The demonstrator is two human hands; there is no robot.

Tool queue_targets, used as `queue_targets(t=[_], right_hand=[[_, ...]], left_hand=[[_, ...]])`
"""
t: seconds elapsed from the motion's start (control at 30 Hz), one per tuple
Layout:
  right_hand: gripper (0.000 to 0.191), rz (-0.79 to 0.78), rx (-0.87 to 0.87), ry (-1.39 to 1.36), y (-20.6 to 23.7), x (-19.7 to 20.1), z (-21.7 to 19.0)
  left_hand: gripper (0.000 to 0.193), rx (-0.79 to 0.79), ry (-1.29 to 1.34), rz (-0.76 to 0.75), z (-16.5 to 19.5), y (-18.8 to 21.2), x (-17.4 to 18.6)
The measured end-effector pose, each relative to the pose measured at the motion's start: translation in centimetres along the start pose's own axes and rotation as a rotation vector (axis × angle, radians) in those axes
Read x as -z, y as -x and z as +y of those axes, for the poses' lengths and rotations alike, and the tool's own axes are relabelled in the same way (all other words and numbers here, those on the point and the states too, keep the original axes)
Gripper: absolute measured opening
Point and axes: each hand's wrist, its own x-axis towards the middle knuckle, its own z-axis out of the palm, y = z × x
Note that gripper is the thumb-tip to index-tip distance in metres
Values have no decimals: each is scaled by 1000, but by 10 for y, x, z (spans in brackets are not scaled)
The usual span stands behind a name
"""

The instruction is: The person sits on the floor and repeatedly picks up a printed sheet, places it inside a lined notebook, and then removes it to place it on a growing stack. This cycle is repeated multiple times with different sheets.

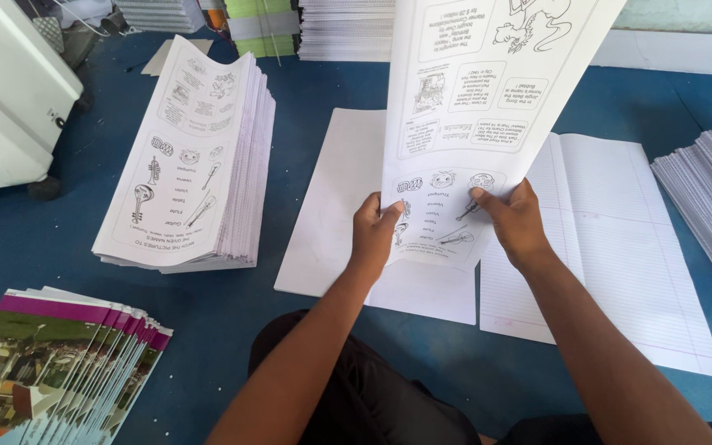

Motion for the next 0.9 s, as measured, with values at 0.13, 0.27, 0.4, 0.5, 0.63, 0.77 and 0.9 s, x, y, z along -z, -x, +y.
queue_targets(t=[0.13,0.27,0.4,0.5,0.63,0.77,0.9], right_hand=[[47,-1,36,-8,3,-1,0],[43,-16,122,-38,4,-3,-6],[43,-8,115,-31,-1,-6,-11],[44,-22,84,-42,-1,-10,-7],[44,-32,-19,50,5,-16,12],[43,-35,-35,99,10,-14,34],[43,-4,-41,154,9,-11,55]], left_hand=[[28,-25,-52,-9,-9,5,-8],[29,-47,-69,-14,-4,1,-9],[31,-57,-14,-67,5,-5,0],[31,-5,-108,-72,6,-5,9],[33,81,-154,-75,-6,2,17],[33,130,-153,-82,-22,9,20],[33,136,-156,-90,-31,11,22]])
